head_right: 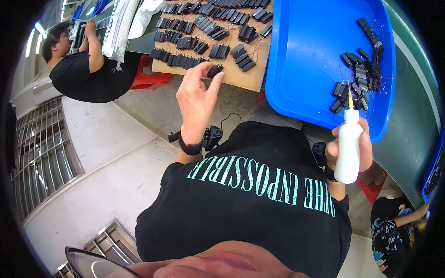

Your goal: Apply glue to small black plastic components using a squeeze bottle at a workstation.

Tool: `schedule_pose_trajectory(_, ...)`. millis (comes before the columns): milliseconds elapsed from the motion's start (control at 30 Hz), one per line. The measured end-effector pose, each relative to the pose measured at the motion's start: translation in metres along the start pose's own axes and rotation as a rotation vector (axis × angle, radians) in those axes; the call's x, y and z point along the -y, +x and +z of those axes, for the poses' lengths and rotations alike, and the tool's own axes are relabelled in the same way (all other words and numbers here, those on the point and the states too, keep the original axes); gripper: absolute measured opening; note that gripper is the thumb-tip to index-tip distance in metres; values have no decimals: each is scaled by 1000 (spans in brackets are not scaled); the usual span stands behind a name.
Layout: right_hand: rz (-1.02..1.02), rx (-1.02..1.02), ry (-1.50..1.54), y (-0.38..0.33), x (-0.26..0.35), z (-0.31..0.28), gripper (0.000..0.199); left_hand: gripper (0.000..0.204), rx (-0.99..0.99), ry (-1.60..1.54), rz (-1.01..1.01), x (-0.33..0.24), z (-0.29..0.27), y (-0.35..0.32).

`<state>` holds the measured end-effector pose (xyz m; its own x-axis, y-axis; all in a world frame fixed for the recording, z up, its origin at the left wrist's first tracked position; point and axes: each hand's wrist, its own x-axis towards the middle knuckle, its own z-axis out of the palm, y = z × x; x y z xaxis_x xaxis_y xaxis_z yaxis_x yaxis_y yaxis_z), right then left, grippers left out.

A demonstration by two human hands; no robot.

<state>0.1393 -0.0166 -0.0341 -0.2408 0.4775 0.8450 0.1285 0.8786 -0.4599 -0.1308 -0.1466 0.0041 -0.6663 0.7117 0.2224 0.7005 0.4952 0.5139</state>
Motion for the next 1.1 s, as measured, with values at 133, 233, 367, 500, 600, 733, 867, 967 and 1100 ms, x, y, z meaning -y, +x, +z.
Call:
schedule_pose_trajectory(133,70,11,81,-6,2,-3,61,25,-42,34,-17,1,0,1)
schedule_pose_trajectory(233,132,8,119,-11,0,-8,62,24,-63,82,14,3,2,1)
schedule_pose_trajectory(367,177,48,180,-11,-5,-15,62,23,-78,149,90,2,5,0)
schedule_pose_trajectory(500,230,19,182,-13,-10,-22,65,23,-60,182,99,-8,5,-1)
schedule_pose_trajectory(600,162,65,226,-4,-19,-29,66,22,-35,203,82,-20,8,0)
schedule_pose_trajectory(733,187,52,212,-8,-20,-35,69,23,21,225,100,-25,12,10)
schedule_pose_trajectory(867,274,154,84,-6,-46,-68,70,26,-1,191,143,-47,48,19)
schedule_pose_trajectory(967,40,204,70,40,-71,-76,74,29,-24,227,130,-79,55,21)
schedule_pose_trajectory(1100,59,108,166,33,-89,-102,71,26,77,85,183,-150,32,29)
